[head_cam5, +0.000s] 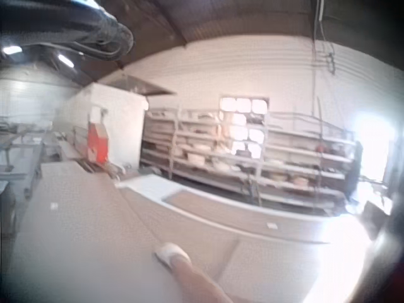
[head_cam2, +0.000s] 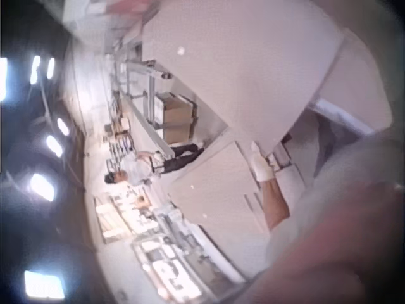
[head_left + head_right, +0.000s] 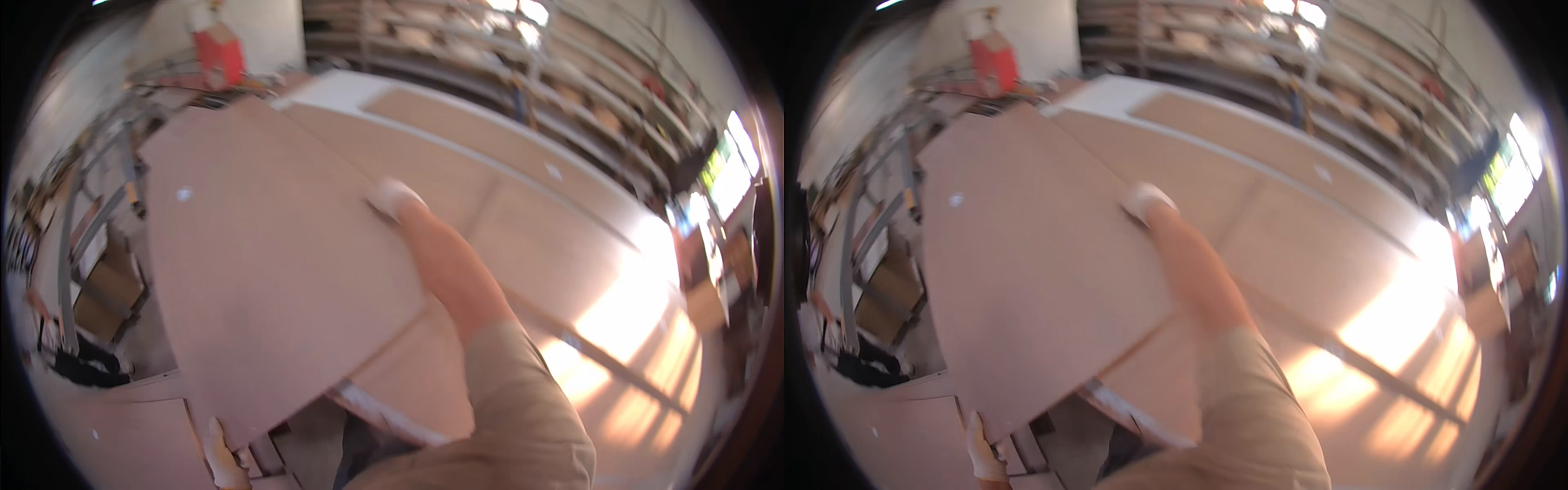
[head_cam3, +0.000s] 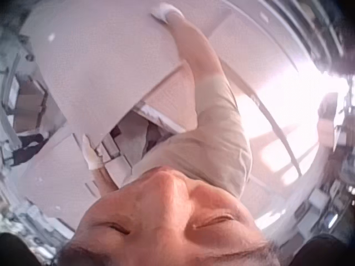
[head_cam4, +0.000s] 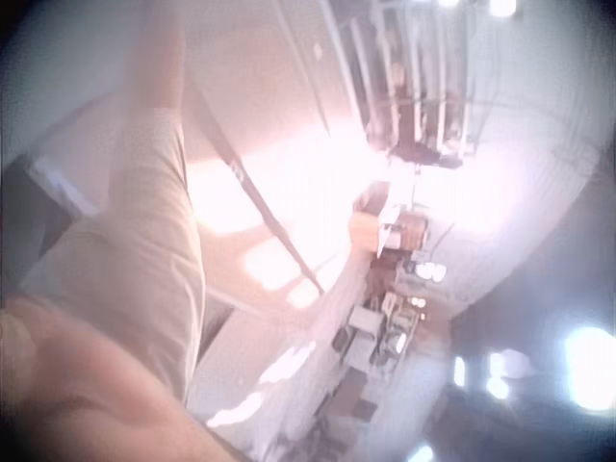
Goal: The person repeatedly picks up large flat boards from a pile and places them onto a workbench. The person handles the boards one at a time, aligning them on the bench surface. Another person is visible in the background working at a separate station.
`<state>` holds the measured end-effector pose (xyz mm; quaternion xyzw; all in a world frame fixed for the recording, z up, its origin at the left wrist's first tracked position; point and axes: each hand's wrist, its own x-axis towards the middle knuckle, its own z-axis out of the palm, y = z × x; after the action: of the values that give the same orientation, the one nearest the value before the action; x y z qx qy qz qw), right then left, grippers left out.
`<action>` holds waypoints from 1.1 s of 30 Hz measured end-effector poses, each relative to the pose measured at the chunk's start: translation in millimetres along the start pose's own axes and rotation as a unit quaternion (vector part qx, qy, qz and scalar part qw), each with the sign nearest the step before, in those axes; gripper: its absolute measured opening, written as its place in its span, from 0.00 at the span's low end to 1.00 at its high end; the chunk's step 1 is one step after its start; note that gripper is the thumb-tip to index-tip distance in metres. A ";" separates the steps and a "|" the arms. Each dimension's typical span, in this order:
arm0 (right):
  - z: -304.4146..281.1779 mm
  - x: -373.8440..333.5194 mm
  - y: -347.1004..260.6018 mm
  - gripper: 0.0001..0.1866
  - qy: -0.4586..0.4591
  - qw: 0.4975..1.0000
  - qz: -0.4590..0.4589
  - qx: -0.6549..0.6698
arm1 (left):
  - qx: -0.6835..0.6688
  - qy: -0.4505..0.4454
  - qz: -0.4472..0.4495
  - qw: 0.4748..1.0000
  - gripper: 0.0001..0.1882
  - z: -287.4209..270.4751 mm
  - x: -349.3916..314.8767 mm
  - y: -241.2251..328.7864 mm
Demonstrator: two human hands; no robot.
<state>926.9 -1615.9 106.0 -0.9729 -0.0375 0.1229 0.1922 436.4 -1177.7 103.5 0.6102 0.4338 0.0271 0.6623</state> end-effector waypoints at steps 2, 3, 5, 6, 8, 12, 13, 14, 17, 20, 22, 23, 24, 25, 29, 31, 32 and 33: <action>20.8 -37.3 -93.7 0.24 0.047 0.993 0.047 0.101 | -0.019 0.074 0.013 0.997 0.24 -44.8 -7.4 -17.2; 15.8 -46.8 -85.3 0.25 0.063 0.993 0.044 0.087 | -0.033 0.046 0.030 0.998 0.25 -47.3 -10.1 -21.2; 16.9 -57.0 -86.7 0.27 0.081 0.995 0.019 0.056 | -0.069 0.012 0.062 0.996 0.27 -60.9 -21.7 -32.0; 17.7 -61.5 -73.3 0.27 -0.011 0.997 -0.078 0.004 | -0.045 0.029 0.046 0.997 0.28 -69.3 -35.4 -39.2; -7.0 -114.0 -70.4 0.27 -0.052 0.989 -0.119 0.072 | -0.043 -0.027 0.027 0.998 0.27 -90.2 -59.8 -63.2; -0.8 -117.5 27.7 0.28 0.041 0.997 -0.059 -0.033 | 0.125 -0.158 0.080 0.976 0.27 -105.4 -55.9 -120.8; 2.2 -119.6 34.8 0.29 0.057 0.996 -0.046 -0.053 | 0.051 -0.151 0.029 0.987 0.28 -100.6 -62.2 -112.7; 8.8 -119.9 32.0 0.29 0.066 0.994 -0.043 -0.070 | 0.020 -0.126 0.029 0.991 0.29 -95.2 -56.3 -96.3; 46.3 -123.0 25.9 0.30 0.061 0.986 -0.086 -0.125 | -0.039 -0.047 0.037 0.997 0.34 -90.0 -35.6 -49.8; 59.1 -144.5 33.0 0.31 0.074 0.990 -0.090 -0.077 | 0.042 -0.023 0.007 0.999 0.42 -117.5 -21.6 -24.9; 77.8 -203.1 -1.5 0.31 0.058 0.994 -0.001 0.090 | 0.151 0.028 0.004 0.988 0.46 -138.1 -36.3 -52.2; 83.7 -222.5 4.3 0.31 0.073 0.994 -0.012 0.084 | 0.197 0.050 0.023 0.979 0.47 -143.6 -42.9 -58.3; 77.7 -236.7 14.7 0.31 0.087 0.993 -0.026 0.072 | 0.235 0.072 0.040 0.968 0.49 -143.3 -51.8 -59.4; 80.9 -258.7 2.6 0.31 0.089 0.993 -0.046 0.058 | 0.231 0.075 0.034 0.969 0.49 -146.7 -64.4 -72.9; 71.9 -327.4 -4.0 0.31 0.079 0.995 -0.029 0.053 | 0.229 0.077 -0.001 0.970 0.49 -158.2 -121.2 -116.1; 75.7 -341.6 9.1 0.30 0.086 0.995 -0.057 0.008 | 0.215 0.081 -0.002 0.973 0.48 -168.1 -150.6 -132.2; 78.5 -346.5 15.1 0.29 0.089 0.993 -0.071 -0.015 | 0.196 0.087 0.001 0.977 0.47 -172.7 -166.9 -144.1; 82.8 -353.6 18.3 0.30 0.088 0.992 -0.087 0.002 | 0.179 0.090 0.001 0.980 0.46 -178.0 -184.4 -157.4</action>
<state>564.5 -1645.2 104.2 -0.9725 -0.1050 0.0193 0.2068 135.8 -1182.2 94.0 0.7143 0.4886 0.0044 0.5010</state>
